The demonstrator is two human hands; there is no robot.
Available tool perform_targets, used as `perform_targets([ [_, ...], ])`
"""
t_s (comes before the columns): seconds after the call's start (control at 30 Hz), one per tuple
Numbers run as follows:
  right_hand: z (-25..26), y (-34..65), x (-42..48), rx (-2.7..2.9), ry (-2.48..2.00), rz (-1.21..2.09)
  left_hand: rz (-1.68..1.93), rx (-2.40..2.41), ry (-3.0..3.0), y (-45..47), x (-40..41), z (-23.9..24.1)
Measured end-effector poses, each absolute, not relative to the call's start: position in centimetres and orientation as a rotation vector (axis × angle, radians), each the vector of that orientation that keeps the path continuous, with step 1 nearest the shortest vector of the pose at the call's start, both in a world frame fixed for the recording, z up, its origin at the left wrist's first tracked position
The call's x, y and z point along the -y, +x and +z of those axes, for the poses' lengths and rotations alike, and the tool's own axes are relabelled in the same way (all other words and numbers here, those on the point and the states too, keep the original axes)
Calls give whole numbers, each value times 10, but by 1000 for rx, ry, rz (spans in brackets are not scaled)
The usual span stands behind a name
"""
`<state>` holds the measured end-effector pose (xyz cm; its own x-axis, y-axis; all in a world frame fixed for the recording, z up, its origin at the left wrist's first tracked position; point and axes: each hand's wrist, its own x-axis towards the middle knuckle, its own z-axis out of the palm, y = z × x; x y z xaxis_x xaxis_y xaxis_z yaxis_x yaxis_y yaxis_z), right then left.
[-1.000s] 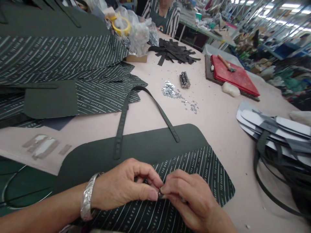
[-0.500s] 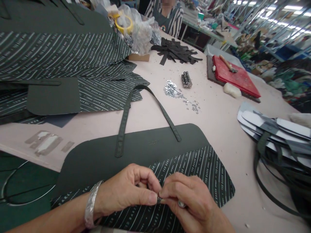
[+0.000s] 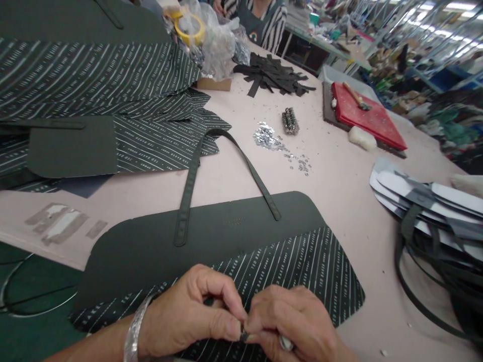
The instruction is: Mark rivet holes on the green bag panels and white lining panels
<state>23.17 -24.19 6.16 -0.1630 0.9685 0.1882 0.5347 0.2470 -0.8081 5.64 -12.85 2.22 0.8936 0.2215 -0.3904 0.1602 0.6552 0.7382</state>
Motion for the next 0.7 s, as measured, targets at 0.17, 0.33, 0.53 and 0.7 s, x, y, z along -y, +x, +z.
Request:
perform_targets([
  [0.17,66,230,241,1761,-1388,848,19,-519,834,56,132,20],
  [0.33,72,231,240,1721,-1447,979,-54,-571,855,55,132,22],
  [0.53,70,241,228,1651,-1695,934,-93,-757,1906,60,62,56],
  [0.7,55,249,209,1658,-1989,947,-317,-814,2545,85,15,59],
])
